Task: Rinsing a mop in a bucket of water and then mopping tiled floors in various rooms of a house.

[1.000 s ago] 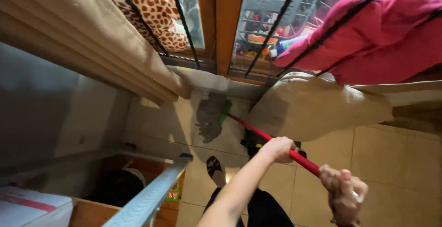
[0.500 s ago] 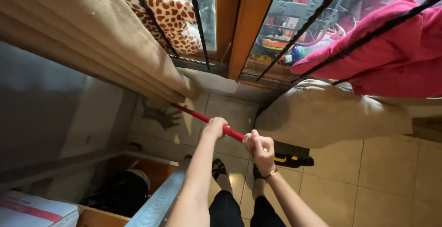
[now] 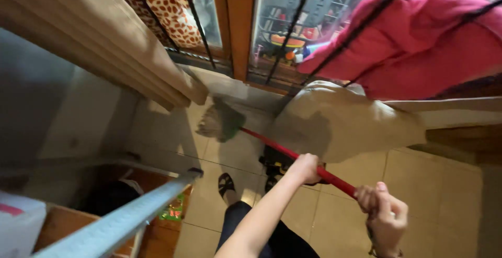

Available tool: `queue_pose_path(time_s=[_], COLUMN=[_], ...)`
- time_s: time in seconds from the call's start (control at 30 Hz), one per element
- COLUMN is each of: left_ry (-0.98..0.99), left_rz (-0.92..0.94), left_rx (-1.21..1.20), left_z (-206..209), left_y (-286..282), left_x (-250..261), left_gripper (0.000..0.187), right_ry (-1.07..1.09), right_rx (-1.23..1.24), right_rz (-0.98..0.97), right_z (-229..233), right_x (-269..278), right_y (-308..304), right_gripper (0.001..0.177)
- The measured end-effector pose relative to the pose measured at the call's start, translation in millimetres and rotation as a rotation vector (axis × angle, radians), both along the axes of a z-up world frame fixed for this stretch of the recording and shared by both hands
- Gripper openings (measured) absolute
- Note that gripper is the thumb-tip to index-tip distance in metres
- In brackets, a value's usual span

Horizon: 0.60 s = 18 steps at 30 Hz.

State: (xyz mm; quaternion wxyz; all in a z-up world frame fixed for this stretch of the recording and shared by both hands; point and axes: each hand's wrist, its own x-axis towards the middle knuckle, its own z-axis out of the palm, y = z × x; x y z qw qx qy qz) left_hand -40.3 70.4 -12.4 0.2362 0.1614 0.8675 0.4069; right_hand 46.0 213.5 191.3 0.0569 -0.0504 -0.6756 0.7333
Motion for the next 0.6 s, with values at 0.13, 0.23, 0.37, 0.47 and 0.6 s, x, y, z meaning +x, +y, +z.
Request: queue_pose_path(time_s=[0.13, 0.23, 0.37, 0.47, 0.6], left_ry=[0.000, -0.010, 0.055, -0.011, -0.012], left_rz=[-0.042, 0.027, 0.159, 0.278, 0.547], left_rx=[0.043, 0.088, 0.019, 0.050, 0.114], left_z=[30, 24, 10, 31, 41], left_y=[34, 47, 46, 36, 9], left_x=[13, 25, 24, 25, 31], left_gripper=[0.018, 0.016, 0.030, 0.034, 0.025], right_ry=[0.047, 0.083, 0.233, 0.267, 0.210], right_rx=[0.084, 0.146, 0.022, -0.080, -0.139], right_rz=[0.051, 0.151, 0.328, 0.402, 0.543], right_z=[43, 40, 29, 37, 45], right_x=[9, 15, -2, -26, -55], right_y=[11, 26, 28, 17, -9], right_gripper=[0.052, 0.051, 0.052, 0.055, 0.055])
